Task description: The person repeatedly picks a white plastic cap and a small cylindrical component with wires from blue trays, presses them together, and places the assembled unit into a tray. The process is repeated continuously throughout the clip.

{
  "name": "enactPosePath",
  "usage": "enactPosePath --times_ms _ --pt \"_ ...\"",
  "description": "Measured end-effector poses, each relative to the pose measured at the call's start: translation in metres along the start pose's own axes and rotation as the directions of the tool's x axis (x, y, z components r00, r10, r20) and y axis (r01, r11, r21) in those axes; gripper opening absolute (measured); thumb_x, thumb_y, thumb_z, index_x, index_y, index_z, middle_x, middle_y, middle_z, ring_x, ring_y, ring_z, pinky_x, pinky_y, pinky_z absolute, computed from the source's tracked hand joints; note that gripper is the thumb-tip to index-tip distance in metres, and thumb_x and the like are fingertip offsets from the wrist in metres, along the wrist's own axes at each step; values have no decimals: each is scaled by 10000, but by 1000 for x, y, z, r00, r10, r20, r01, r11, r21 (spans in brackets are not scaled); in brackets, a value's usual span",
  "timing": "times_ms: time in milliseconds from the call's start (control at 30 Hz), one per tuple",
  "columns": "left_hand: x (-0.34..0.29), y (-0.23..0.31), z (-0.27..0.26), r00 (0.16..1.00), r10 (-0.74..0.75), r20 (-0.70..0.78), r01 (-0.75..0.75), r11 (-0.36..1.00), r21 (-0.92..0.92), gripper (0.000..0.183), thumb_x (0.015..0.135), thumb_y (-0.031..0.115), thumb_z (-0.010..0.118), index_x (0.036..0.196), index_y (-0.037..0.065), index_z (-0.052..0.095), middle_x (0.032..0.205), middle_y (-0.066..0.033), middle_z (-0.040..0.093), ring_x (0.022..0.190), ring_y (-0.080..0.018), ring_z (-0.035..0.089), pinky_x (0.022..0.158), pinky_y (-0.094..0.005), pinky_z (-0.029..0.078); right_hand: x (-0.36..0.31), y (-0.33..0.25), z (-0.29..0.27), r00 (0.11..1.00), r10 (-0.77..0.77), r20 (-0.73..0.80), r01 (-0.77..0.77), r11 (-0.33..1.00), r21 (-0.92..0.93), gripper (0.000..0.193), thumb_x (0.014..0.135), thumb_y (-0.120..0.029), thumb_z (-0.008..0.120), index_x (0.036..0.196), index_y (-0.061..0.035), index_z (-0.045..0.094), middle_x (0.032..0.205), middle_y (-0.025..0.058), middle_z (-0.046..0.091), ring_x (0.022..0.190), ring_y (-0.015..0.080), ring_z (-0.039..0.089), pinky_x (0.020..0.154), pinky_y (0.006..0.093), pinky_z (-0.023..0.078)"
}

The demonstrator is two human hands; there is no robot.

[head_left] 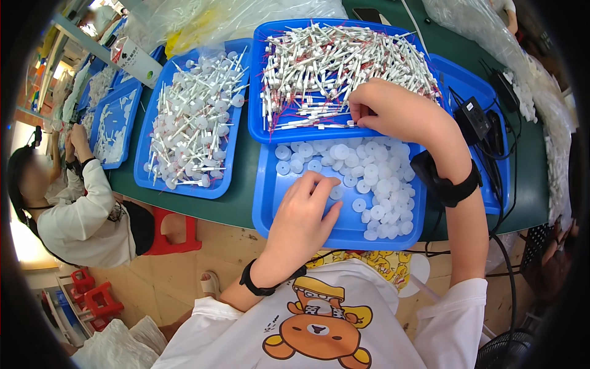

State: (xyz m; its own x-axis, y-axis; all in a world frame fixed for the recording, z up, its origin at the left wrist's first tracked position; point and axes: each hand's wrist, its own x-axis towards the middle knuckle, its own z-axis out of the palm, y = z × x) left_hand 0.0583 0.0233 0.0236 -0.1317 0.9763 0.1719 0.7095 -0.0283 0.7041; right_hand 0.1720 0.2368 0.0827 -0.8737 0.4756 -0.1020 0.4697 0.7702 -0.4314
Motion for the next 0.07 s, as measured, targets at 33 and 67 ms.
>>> enactPosePath --times_ms 33,67 --pt "-1 0 -1 1000 8 -6 -8 1000 6 315 802 40 717 1097 49 606 1041 -130 564 937 -323 603 822 -406 498 -4 -2 3 999 -13 -39 13 1000 4 108 790 -3 696 892 3 661 813 139 645 765 271 625 702 369 504" --pt "-1 -2 -4 999 18 29 -19 1000 12 357 810 35 711 1145 56 591 1058 -131 560 968 -332 599 834 -400 499 -8 -8 4 992 -14 -122 8 999 -52 88 808 -58 678 888 -24 686 884 180 691 902 335 680 797 410 532"
